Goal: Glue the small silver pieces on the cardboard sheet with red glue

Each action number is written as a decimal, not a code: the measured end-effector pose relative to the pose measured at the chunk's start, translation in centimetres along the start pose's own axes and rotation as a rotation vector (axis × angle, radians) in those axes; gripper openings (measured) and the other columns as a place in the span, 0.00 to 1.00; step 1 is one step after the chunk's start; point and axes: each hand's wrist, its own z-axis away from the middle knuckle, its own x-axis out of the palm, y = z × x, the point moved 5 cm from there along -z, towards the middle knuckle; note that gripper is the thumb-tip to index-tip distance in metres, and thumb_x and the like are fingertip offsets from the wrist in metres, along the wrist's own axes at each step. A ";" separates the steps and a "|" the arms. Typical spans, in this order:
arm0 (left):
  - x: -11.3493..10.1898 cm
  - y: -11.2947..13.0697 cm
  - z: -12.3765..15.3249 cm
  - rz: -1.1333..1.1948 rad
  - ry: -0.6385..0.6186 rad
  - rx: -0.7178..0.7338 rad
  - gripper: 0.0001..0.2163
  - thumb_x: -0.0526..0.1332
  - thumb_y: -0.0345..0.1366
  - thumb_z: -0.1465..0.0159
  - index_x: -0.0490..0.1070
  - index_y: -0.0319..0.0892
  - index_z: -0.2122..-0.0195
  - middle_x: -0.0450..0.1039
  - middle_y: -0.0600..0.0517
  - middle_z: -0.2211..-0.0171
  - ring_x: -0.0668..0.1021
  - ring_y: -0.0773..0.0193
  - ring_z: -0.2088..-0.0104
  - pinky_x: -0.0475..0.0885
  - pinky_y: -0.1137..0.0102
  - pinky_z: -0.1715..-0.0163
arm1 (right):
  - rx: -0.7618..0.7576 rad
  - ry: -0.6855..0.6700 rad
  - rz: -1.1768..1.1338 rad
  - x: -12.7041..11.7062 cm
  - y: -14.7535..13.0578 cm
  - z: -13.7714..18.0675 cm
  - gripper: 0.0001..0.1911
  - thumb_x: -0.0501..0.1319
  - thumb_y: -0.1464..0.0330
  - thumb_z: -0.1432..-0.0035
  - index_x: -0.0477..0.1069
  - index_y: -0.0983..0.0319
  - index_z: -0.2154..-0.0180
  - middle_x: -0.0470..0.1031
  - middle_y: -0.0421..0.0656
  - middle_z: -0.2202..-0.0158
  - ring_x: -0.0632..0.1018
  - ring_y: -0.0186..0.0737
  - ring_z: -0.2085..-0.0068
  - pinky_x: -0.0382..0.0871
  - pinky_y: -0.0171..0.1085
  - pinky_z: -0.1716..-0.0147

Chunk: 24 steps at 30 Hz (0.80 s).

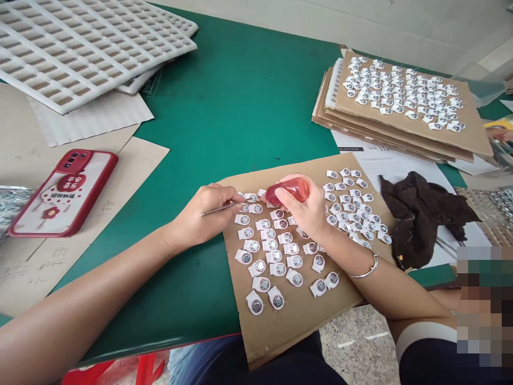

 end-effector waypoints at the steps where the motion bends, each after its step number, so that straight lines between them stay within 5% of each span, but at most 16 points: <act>1: 0.0 0.0 0.0 0.001 0.001 -0.001 0.06 0.58 0.34 0.39 0.74 0.43 0.64 0.76 0.49 0.66 0.76 0.61 0.65 0.68 0.70 0.70 | -0.002 -0.002 0.004 0.0 0.0 0.0 0.14 0.64 0.58 0.50 0.69 0.58 0.63 0.74 0.41 0.65 0.77 0.36 0.65 0.76 0.38 0.65; 24: -0.1 0.2 0.0 -0.005 0.004 -0.014 0.06 0.59 0.34 0.39 0.74 0.43 0.64 0.76 0.52 0.67 0.76 0.62 0.66 0.67 0.71 0.71 | -0.093 -0.008 0.055 0.2 -0.8 0.0 0.13 0.64 0.60 0.49 0.69 0.58 0.63 0.75 0.41 0.65 0.77 0.37 0.63 0.73 0.40 0.60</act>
